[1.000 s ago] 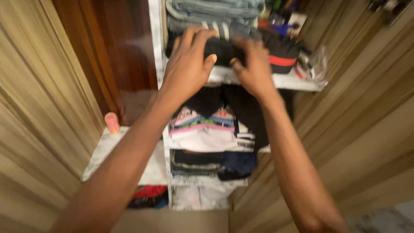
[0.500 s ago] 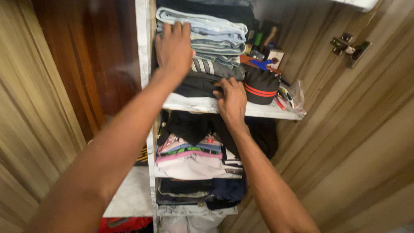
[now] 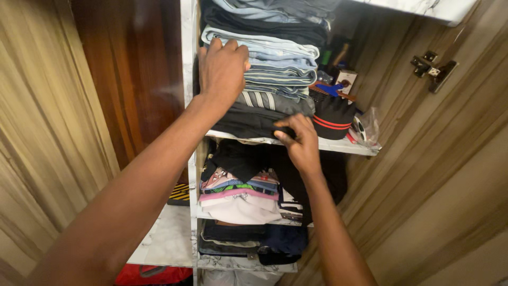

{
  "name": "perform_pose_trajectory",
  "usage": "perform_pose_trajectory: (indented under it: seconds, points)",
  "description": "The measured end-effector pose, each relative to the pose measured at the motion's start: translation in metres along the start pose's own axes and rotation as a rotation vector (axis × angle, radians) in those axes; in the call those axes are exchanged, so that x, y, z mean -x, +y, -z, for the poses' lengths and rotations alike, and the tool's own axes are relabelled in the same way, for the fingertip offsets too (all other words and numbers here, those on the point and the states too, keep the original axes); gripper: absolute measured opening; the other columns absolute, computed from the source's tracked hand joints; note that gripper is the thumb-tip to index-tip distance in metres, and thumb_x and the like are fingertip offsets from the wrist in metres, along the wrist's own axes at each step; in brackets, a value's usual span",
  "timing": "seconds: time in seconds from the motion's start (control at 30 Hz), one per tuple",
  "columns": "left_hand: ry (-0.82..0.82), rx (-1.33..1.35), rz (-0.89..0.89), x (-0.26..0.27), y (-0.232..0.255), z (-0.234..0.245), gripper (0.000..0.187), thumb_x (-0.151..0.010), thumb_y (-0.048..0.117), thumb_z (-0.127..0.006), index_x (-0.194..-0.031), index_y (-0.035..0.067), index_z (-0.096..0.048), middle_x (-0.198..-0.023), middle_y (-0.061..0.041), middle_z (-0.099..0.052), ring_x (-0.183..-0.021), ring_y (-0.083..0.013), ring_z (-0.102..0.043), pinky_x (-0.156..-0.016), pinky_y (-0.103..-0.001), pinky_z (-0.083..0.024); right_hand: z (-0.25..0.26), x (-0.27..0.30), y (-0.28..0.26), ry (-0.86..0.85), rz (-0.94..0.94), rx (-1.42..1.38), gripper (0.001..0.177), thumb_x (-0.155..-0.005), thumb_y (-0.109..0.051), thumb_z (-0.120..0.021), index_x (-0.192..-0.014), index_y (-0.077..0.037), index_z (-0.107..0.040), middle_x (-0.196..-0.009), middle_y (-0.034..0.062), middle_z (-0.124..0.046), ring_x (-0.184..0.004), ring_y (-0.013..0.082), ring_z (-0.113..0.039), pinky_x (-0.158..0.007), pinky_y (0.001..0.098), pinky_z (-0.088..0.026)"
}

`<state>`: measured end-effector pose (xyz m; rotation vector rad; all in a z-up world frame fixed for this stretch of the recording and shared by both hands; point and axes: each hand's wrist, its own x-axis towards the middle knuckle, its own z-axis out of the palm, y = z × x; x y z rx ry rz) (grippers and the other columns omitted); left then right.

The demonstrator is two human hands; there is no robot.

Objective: The person sorts through clothing in a closet and on a table, removing items like a belt, hangers, shirts, and pants and placing them into a laundry basket.

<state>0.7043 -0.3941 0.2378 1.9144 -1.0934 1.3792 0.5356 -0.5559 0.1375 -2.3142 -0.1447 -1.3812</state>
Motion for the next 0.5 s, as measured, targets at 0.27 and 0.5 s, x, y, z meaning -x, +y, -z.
perform_pose_trajectory:
  seconds: [0.27, 0.5]
  points:
    - [-0.001, -0.028, -0.014, 0.012, 0.028, 0.036, 0.017, -0.087, 0.015, -0.078, -0.101, 0.007, -0.072, -0.106, -0.01, -0.067, -0.105, -0.0357, -0.056, -0.085, -0.053, -0.042, 0.05, -0.004, 0.006, -0.208, -0.128, -0.256, 0.016, -0.097, -0.018, -0.07, -0.107, -0.008, -0.077, -0.097, 0.0024, -0.069, -0.098, 0.0148, -0.064, -0.091, 0.029, -0.048]
    - [-0.131, 0.314, -0.121, 0.028, 0.107, 0.019, 0.031, -0.088, 0.014, -0.075, -0.118, 0.007, -0.069, -0.129, -0.012, -0.06, -0.114, -0.0358, -0.055, -0.089, -0.053, -0.048, 0.106, -0.074, 0.131, 0.204, -0.205, -0.262, 0.017, -0.101, -0.005, -0.062, -0.117, 0.0, -0.067, -0.113, 0.0051, -0.072, -0.105, 0.0141, -0.069, -0.099, 0.0339, -0.055]
